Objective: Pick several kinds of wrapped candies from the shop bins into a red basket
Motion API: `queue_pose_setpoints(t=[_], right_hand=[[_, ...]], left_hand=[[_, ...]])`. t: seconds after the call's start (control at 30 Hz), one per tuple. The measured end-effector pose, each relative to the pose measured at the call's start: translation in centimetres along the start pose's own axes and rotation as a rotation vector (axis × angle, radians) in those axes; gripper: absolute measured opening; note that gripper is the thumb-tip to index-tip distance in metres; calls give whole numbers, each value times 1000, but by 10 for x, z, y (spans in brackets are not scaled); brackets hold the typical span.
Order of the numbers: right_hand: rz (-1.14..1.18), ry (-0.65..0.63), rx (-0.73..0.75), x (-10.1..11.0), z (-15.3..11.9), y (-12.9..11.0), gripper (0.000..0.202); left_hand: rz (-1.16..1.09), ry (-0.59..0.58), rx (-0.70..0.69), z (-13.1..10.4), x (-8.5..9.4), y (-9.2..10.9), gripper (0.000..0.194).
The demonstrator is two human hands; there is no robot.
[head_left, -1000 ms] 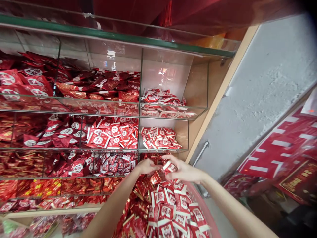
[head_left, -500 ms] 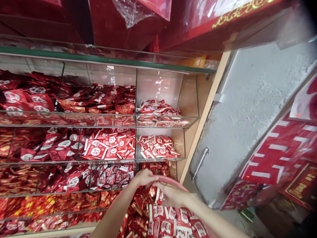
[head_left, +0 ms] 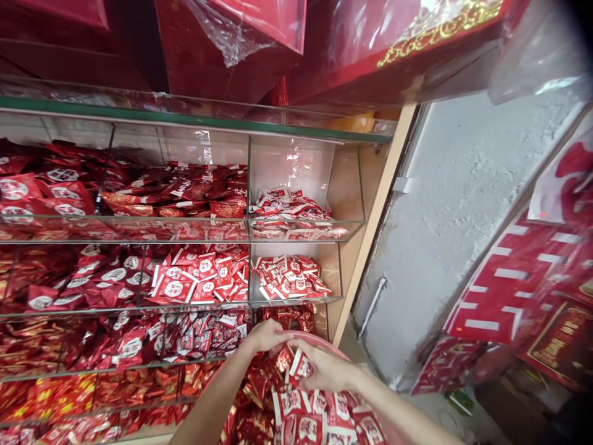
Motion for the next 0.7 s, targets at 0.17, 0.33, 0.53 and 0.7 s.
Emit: queue_pose_setpoints(t=[0.17,0.33,0.53,0.7], right_hand=[[-7,81,47,9,-2,6,75],[-120,104,-56,18,-3,9,69],[-154,93,-132,12,1,17,63],[-217,69,-119,5,2,19,64]], left_hand=[[7,17,12,1,0,-1,60],[12,7,7,-1,1,2,60],[7,3,10,0,0,0,60],[-15,16,11,1,-1,-2,60]])
Point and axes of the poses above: each hand's wrist, its own z-axis towards the middle knuckle, its own x-axis out of the back of the hand, y = z × x, the point moved 3 cm from there along z, towards the middle knuckle, and after that the axes turned 2 degrees about x, right-handed, at the moved point
